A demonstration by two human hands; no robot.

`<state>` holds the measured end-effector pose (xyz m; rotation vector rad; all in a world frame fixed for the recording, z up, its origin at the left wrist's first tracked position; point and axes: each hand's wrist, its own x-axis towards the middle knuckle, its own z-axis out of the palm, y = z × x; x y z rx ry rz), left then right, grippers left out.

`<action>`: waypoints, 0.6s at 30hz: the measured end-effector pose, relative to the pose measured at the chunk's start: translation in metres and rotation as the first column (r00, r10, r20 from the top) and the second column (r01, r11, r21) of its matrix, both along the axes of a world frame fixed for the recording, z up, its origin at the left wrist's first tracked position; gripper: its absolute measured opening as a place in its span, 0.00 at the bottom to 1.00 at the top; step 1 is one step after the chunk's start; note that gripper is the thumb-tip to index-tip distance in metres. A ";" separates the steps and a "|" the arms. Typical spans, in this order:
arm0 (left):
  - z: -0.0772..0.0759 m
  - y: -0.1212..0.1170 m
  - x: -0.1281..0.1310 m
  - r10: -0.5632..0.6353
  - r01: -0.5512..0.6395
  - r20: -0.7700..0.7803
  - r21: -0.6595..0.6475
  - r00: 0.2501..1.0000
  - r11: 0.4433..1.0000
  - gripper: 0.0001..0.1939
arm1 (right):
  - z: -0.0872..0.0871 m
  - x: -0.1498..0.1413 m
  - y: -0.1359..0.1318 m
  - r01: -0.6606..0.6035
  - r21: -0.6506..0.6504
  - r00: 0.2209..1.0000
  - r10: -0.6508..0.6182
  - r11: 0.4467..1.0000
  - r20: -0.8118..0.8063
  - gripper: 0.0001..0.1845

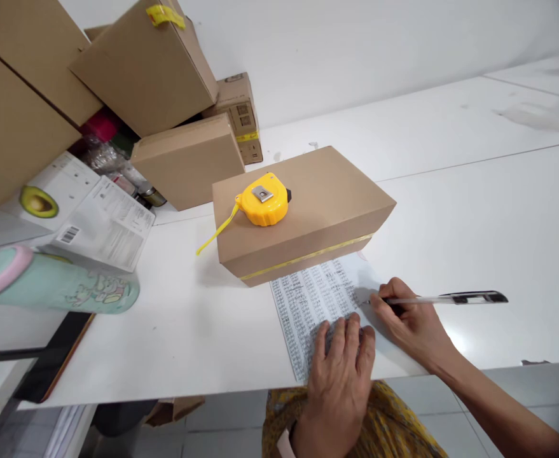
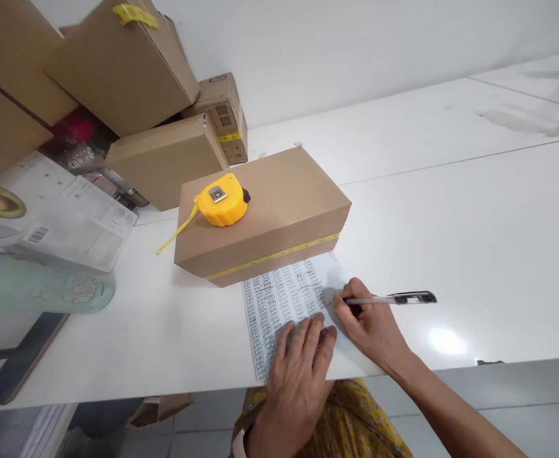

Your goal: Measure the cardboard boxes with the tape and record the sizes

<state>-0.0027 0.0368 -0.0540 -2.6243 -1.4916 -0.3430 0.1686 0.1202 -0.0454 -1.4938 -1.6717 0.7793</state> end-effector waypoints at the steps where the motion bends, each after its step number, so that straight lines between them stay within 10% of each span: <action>1: -0.001 0.000 0.001 0.002 -0.002 0.002 0.001 1.000 1.000 0.27 | -0.001 0.000 0.000 0.034 0.020 0.999 -0.034 0.999 -0.003 0.15; 7: 0.013 -0.001 -0.005 -0.017 0.038 0.208 -0.101 0.978 0.994 0.26 | -0.004 0.019 0.003 0.097 0.162 0.977 -0.125 0.982 0.171 0.09; 12: 0.073 0.030 -0.037 0.002 -0.067 0.613 0.084 0.790 0.994 0.14 | -0.013 0.033 0.013 -0.136 0.295 0.838 -0.049 0.946 0.544 0.20; 18: 0.135 0.115 -0.069 0.159 -0.376 0.571 0.285 0.805 0.882 0.22 | -0.030 0.032 0.021 -0.157 0.464 0.773 -0.183 0.872 0.607 0.23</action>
